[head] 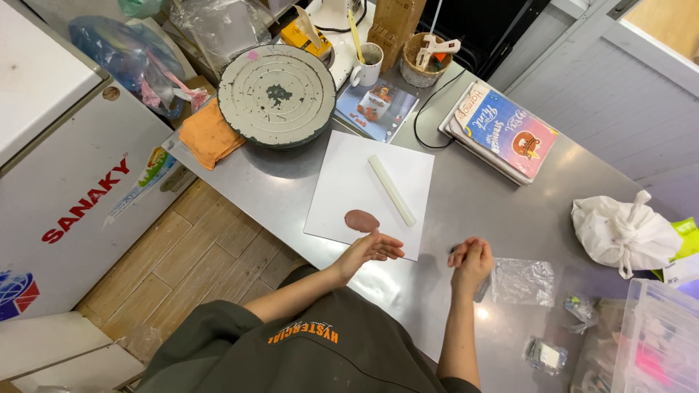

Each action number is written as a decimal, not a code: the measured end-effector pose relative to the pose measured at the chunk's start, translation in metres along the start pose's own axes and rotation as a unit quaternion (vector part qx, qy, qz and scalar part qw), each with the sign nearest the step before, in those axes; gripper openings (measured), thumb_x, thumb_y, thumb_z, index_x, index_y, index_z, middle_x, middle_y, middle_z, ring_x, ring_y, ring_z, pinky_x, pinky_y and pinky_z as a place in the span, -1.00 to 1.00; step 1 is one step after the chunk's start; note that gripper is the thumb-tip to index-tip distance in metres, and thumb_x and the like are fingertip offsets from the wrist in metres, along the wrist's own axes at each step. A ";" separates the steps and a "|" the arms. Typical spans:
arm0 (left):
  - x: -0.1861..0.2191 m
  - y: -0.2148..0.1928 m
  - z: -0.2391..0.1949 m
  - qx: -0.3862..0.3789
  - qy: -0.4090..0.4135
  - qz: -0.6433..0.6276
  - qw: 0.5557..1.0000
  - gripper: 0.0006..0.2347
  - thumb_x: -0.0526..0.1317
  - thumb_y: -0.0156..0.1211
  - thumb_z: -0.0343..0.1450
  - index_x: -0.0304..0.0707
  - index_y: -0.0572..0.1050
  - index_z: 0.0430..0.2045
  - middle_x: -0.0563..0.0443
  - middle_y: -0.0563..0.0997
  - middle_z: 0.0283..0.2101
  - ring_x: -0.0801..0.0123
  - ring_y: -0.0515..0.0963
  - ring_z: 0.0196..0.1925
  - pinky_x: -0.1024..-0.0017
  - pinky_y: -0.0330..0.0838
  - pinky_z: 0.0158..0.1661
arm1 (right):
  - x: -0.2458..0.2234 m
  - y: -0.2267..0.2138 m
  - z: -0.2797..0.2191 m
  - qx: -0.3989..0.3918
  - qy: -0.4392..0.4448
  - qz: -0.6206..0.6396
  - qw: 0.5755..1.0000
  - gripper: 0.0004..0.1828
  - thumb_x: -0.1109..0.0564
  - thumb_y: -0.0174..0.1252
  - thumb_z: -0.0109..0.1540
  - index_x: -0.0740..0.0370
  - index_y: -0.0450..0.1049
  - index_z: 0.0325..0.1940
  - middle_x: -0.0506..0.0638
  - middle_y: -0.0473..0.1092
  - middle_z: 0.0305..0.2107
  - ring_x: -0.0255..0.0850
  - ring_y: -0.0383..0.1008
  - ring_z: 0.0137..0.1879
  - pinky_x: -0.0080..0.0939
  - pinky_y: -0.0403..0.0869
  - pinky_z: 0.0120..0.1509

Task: The person is molding a small piece of brown clay using their hands and a rolling tool.

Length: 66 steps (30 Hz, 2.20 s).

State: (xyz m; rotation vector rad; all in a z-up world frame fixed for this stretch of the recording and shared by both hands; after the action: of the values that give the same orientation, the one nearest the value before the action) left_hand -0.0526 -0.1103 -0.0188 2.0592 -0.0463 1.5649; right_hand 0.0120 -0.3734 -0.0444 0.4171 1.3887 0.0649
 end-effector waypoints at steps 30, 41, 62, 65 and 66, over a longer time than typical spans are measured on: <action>-0.031 -0.058 0.017 0.302 0.016 -0.309 0.902 -0.45 0.35 -0.40 0.49 0.02 -0.06 -0.79 0.22 0.01 -0.83 0.51 -0.13 -0.77 0.44 -0.26 -0.69 | -0.072 0.134 -0.135 -0.136 -0.239 -0.460 0.844 -0.51 0.21 0.12 0.33 0.30 0.37 0.36 0.23 0.25 0.38 0.16 0.24 0.49 0.08 0.28 0.51; -0.056 0.036 0.012 0.053 -0.041 -0.256 0.964 -0.43 0.30 -0.39 0.52 -0.19 0.35 0.03 -0.01 0.43 -0.07 0.33 0.41 0.03 0.34 0.26 0.14 | -0.084 0.155 -0.110 -0.152 -0.320 -0.415 0.838 -0.55 0.11 0.12 0.35 0.36 0.43 0.28 0.37 0.25 0.32 0.22 0.34 0.38 0.09 0.35 0.42; -0.057 0.044 0.013 0.094 -0.038 -0.141 0.985 -0.55 -0.04 -0.07 0.56 -0.20 0.20 0.35 0.07 0.43 0.22 0.42 0.38 0.29 0.38 0.29 0.27 | -0.016 0.116 -0.104 -0.062 -0.102 -0.046 0.992 0.08 -0.72 -0.28 0.26 0.19 -0.01 0.48 0.14 0.08 0.34 -0.06 0.18 0.40 0.04 0.25 0.50; -0.068 0.009 0.016 0.147 -0.008 -0.134 0.980 -0.58 -0.04 -0.05 0.56 -0.23 0.26 0.30 0.04 0.48 0.09 0.40 0.46 0.15 0.39 0.37 0.18 | -0.022 0.136 -0.111 -0.199 -0.052 -0.069 0.976 0.18 -0.69 -0.28 0.27 0.18 -0.27 0.66 0.12 -0.24 0.58 0.03 -0.15 0.67 0.10 -0.02 0.69; -0.072 -0.005 0.016 0.162 0.012 -0.123 0.979 -0.60 -0.06 -0.04 0.57 -0.25 0.29 0.27 0.02 0.50 0.01 0.38 0.51 0.08 0.39 0.42 0.14 | -0.017 0.139 -0.115 -0.259 -0.012 -0.045 0.965 0.16 -0.63 -0.24 0.31 0.16 -0.36 0.67 0.09 -0.36 0.62 0.01 -0.27 0.71 0.09 -0.07 0.70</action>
State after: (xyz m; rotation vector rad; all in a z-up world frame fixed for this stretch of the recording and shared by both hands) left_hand -0.0599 -0.1342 -0.0883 2.1883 0.4849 1.5189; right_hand -0.0743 -0.2208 0.0024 -0.0829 1.3063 0.3394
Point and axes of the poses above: each hand's wrist, its own z-axis towards the middle knuckle, its own y-axis out of the palm, x = y × z, the point moved 9 cm from there along z, towards the middle knuckle
